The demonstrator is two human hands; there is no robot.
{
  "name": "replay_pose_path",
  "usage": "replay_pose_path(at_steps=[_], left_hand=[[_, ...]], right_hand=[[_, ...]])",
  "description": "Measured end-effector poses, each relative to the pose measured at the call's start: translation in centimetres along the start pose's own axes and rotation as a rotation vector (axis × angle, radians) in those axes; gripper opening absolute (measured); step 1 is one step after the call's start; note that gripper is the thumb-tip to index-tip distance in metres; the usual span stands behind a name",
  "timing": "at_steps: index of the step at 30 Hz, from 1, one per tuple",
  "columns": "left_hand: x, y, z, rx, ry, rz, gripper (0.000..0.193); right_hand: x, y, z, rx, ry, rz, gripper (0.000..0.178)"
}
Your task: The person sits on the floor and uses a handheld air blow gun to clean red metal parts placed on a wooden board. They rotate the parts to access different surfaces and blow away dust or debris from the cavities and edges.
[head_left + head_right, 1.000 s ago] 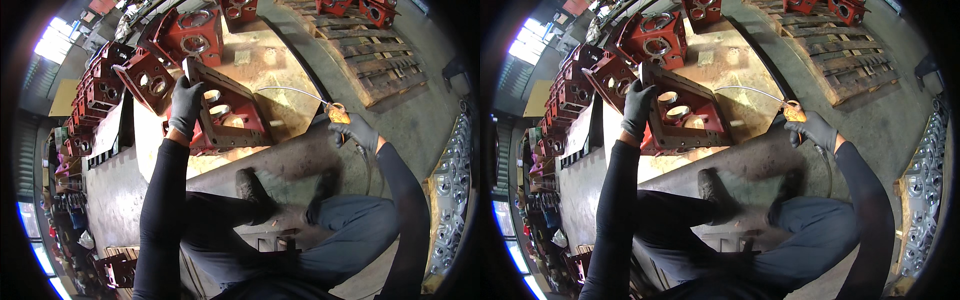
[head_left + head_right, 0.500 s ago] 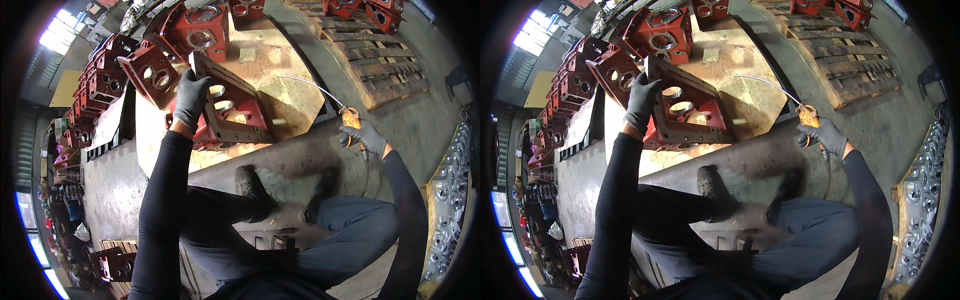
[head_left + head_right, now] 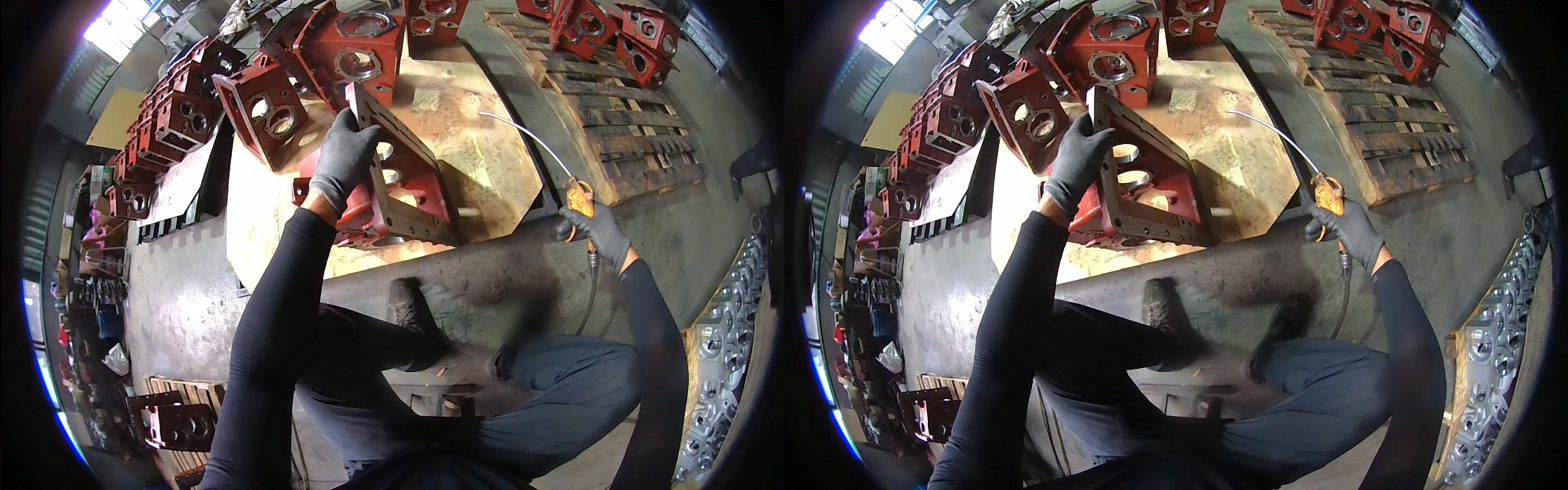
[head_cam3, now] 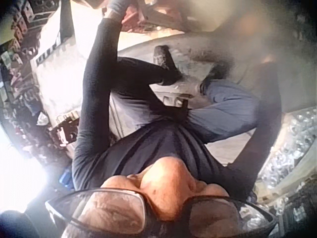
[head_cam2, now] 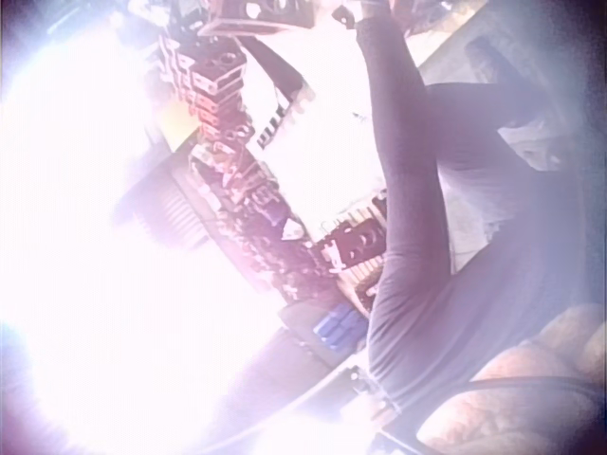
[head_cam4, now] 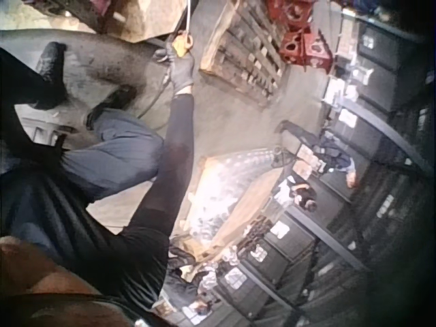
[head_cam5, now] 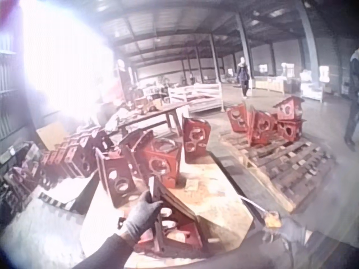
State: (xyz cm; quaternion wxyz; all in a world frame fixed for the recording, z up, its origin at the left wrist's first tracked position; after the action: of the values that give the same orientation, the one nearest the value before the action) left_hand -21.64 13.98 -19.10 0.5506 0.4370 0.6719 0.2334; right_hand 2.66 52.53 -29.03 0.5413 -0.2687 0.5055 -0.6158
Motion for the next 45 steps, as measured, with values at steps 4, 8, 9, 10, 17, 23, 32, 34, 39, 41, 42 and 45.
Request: replay_pose_path(at_steps=[4, 8, 9, 10, 17, 23, 32, 34, 39, 41, 42, 45], left_hand=[[-1.0, -0.7, 0.3, -0.009, -0.116, 0.224, 0.057], [-6.3, -7.5, -1.2, 0.185, -0.046, -0.075, 0.057], [-6.7, -10.3, -1.9, 0.148, -0.051, -0.114, 0.059], [-7.5, -12.1, -2.2, 0.105, -0.056, -0.167, 0.06], [-5.0, -14.3, -2.3, -0.055, -0.274, -0.023, 0.05], [-4.9, -12.4, -1.2, -0.208, -0.24, 0.084, 0.056], [-5.2, -12.1, -0.9, -0.218, -0.152, -0.091, 0.054], [-5.3, -11.5, -0.9, -0.225, -0.185, -0.123, 0.057], [-5.4, -13.0, -1.7, -0.181, -0.178, -0.135, 0.056], [-5.5, -12.3, -1.3, -0.206, -0.172, -0.119, 0.055], [-5.6, -11.4, -0.8, -0.251, -0.203, -0.183, 0.055], [-6.7, -12.0, 0.2, -0.154, -0.084, -0.404, 0.059]], right_hand=[[-0.9, 0.9, 0.4, -0.021, 0.008, 0.001, 0.032], [0.9, -1.9, 1.5, -0.197, 0.001, -0.087, 0.03], [2.1, -2.7, 1.6, -0.22, -0.035, -0.153, 0.033], [3.8, -3.3, 1.4, -0.242, -0.082, -0.13, 0.038], [17.3, -9.3, 4.0, -0.302, -0.276, -0.141, 0.045], [24.1, -13.1, 6.9, -0.633, -0.129, 0.339, 0.068], [25.2, -13.0, 5.2, -0.953, 0.156, 0.646, 0.076], [25.0, -13.2, 5.2, -1.026, 0.167, 0.719, 0.082], [25.3, -13.8, 5.1, -1.263, 0.191, 0.748, 0.09], [25.0, -13.5, 4.3, -1.306, 0.209, 0.785, 0.091], [24.7, -13.4, 4.0, -1.322, 0.219, 0.806, 0.092], [23.5, -14.0, 1.7, -1.314, 0.266, 0.796, 0.079]])
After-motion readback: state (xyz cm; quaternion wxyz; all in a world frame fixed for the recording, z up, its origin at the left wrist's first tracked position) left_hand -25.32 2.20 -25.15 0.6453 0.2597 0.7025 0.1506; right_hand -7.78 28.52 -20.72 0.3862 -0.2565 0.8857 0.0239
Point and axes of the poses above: each hand's wrist, its own z-axis away from the middle knuckle, its own x-axis out of the palm, y = z × x, the point moved 4 cm from there along -z, towards the middle knuckle, and after that the axes turned 9 degrees about y, right-handed, at the moved point
